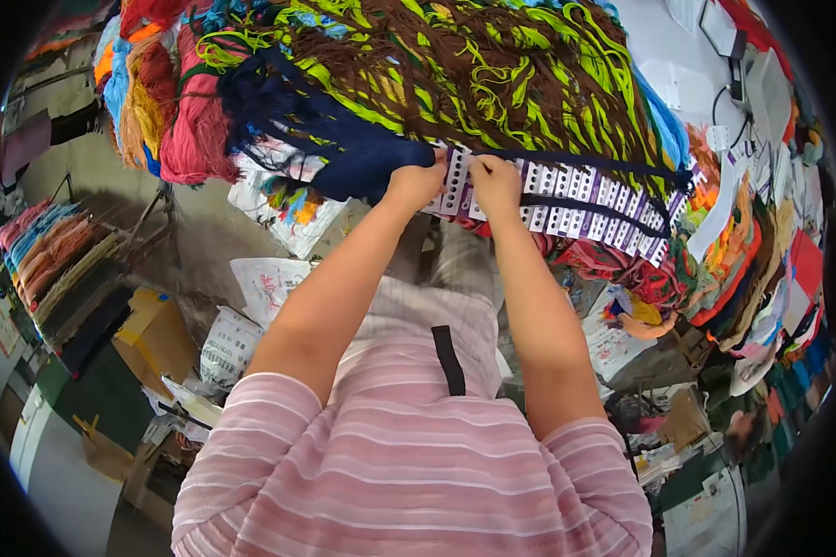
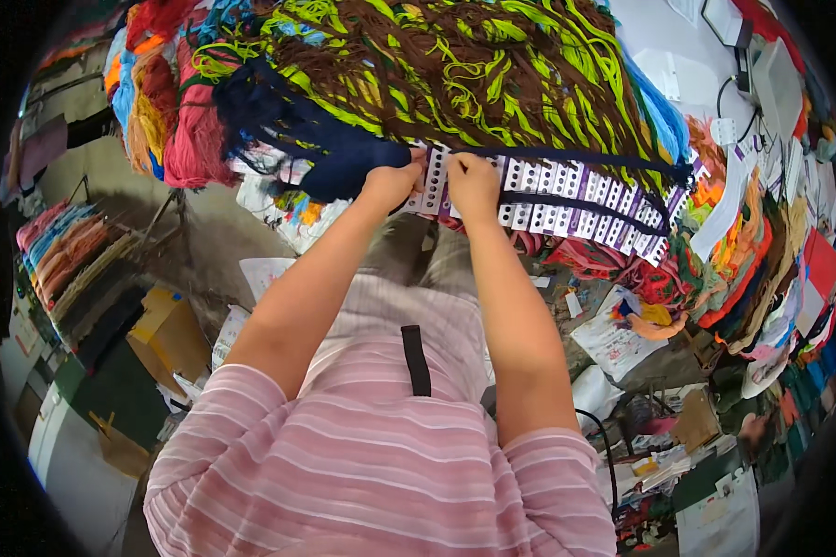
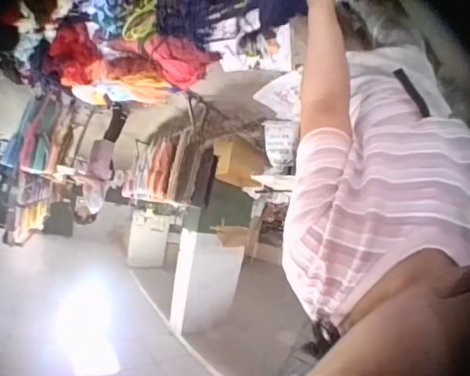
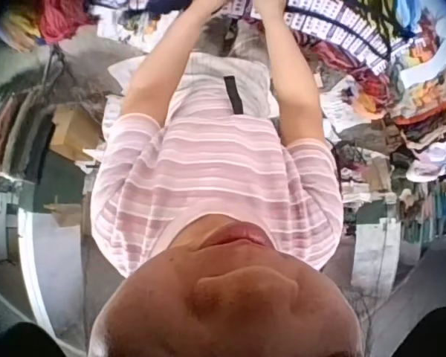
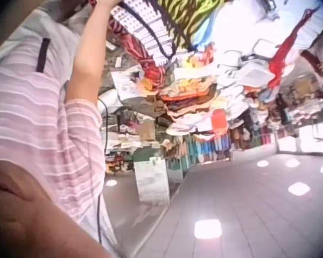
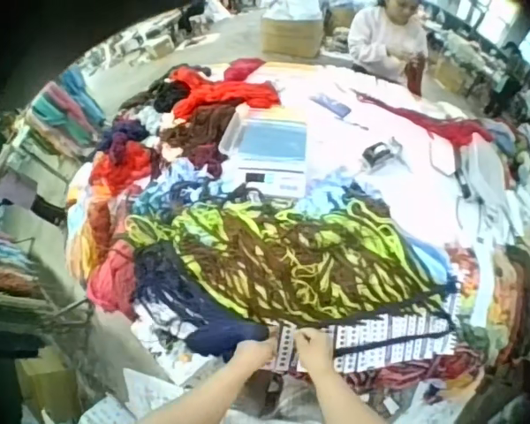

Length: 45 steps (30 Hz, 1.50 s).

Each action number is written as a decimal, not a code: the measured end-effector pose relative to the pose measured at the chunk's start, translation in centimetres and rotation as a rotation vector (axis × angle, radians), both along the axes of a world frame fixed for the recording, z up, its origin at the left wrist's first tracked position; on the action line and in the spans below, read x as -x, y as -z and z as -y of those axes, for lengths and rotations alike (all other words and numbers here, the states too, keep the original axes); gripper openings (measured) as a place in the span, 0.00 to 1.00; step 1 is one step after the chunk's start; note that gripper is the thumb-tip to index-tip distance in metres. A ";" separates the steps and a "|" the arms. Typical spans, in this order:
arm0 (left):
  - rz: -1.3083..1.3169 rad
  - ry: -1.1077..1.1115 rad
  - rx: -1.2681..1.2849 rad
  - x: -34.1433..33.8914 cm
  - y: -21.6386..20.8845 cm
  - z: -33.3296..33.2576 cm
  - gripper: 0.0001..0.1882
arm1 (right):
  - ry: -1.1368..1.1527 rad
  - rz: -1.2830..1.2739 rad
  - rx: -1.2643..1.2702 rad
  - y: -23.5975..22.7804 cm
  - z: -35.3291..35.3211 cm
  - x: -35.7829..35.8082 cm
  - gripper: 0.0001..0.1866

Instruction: The worker is attaching labels or tags to bundles of colorful yarn at a factory workbench.

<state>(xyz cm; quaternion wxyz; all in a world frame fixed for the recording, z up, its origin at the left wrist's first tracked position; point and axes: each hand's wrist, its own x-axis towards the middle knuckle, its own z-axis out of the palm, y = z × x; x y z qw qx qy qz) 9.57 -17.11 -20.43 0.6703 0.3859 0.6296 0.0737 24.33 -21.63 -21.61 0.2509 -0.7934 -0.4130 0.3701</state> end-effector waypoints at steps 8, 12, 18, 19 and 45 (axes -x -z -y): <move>0.073 0.067 0.044 -1.7 0.5 -1.2 0.09 | 0.212 -0.106 0.085 -1.1 -1.1 0.7 0.10; 0.123 0.043 0.039 -1.3 2.5 -0.7 0.09 | 0.071 0.145 0.003 -1.4 -0.2 1.6 0.06; 0.056 0.224 -0.072 -1.2 3.2 -1.3 0.10 | 0.011 -0.160 -0.218 -0.7 1.5 0.5 0.08; -0.031 0.284 -0.113 -1.5 2.6 -1.6 0.11 | 0.012 -0.125 -0.226 -0.7 1.2 0.5 0.08; 0.479 0.112 -0.306 -0.7 -1.0 -2.8 0.14 | -0.080 -0.228 -0.265 -4.4 -1.6 -0.9 0.21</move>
